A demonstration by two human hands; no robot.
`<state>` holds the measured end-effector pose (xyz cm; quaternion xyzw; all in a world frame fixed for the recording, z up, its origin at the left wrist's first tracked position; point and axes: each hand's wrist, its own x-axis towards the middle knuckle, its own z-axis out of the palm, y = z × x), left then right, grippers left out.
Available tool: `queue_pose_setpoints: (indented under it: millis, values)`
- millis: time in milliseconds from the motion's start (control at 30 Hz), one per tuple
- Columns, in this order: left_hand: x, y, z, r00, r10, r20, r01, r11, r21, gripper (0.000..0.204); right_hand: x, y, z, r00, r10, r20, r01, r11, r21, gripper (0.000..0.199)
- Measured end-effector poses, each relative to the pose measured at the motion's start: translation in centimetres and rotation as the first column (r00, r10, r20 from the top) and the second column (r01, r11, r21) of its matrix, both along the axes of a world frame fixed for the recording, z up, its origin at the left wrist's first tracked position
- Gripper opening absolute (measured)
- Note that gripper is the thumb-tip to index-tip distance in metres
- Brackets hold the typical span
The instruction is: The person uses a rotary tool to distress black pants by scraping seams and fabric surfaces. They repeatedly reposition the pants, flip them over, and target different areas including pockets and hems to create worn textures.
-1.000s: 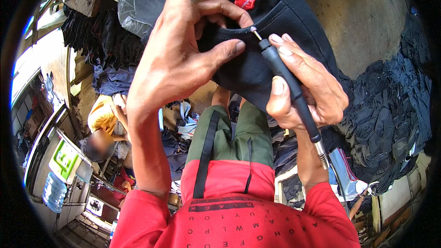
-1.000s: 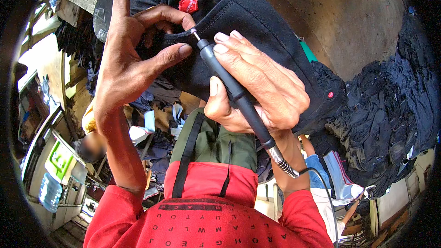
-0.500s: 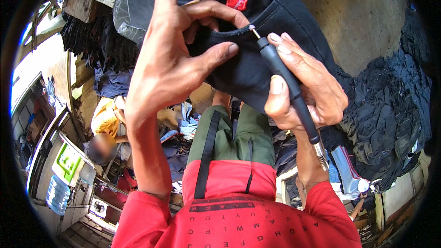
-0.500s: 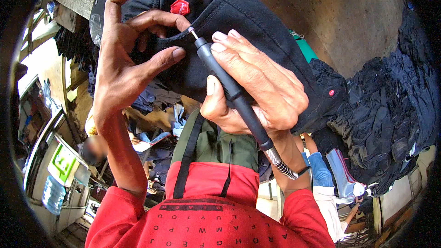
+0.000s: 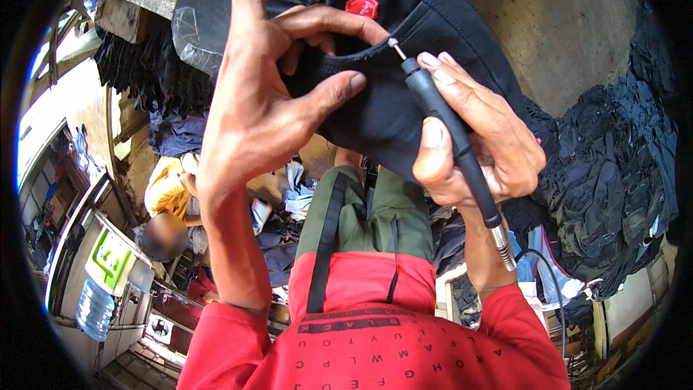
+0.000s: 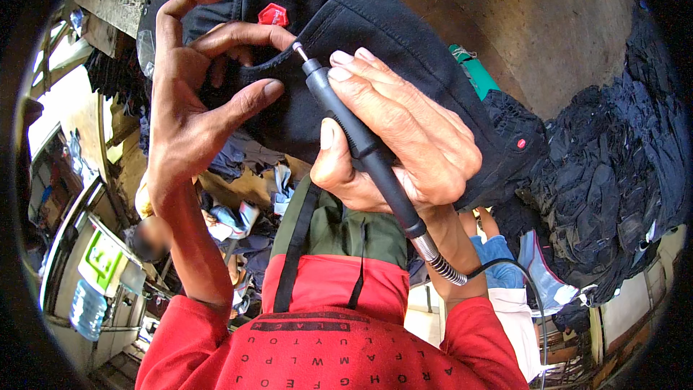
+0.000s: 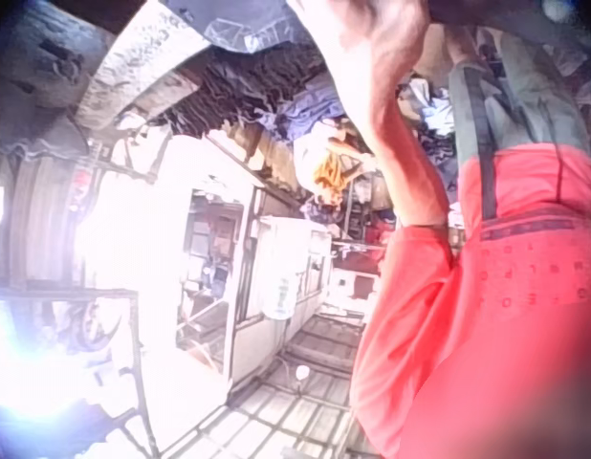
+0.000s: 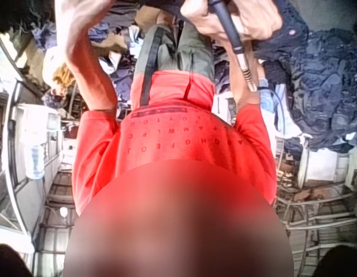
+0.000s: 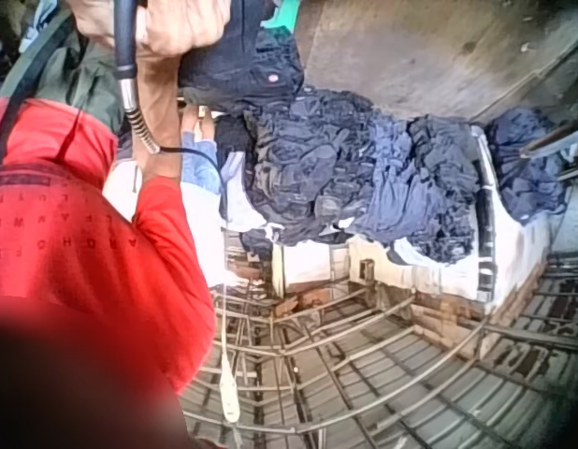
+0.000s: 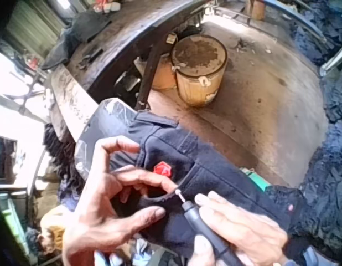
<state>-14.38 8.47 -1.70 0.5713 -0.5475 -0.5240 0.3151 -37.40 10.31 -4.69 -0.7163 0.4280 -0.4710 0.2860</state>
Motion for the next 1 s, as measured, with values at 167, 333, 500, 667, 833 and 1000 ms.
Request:
queue_pose_setpoints:
  millis: [167,333,500,667,833,1000]
  values:
    - [0.14,-0.08,0.02,0.998,-0.033,0.048,0.035,0.999,-0.031,0.094,0.03,0.20,-0.05,1.000,-0.028,0.007,0.028,0.999,0.028,0.035]
    - [-0.04,0.01,-0.14,0.999,-0.022,-0.031,0.022,1.000,-0.022,0.094,-0.13,-0.01,-0.04,0.999,-0.041,-0.010,0.041,0.999,0.022,0.033]
    - [0.08,0.14,-0.15,0.999,-0.019,-0.048,0.018,1.000,-0.021,0.093,0.22,0.01,0.13,0.998,-0.052,-0.019,0.053,0.999,0.013,0.033]
    - [0.23,0.06,-0.38,0.998,-0.057,-0.038,0.056,0.998,-0.032,0.093,0.19,-0.09,0.24,0.997,-0.078,-0.025,0.079,0.996,0.028,0.033]
    - [0.29,-0.15,-0.77,0.995,-0.093,-0.040,0.090,0.992,-0.089,0.089,0.09,-0.02,0.28,0.993,-0.108,-0.040,0.110,0.993,0.046,0.032]
    - [0.35,-0.09,-0.61,0.993,-0.115,0.039,0.117,0.990,-0.075,0.085,-0.01,0.05,0.52,0.990,-0.131,-0.048,0.135,0.987,0.084,0.031]
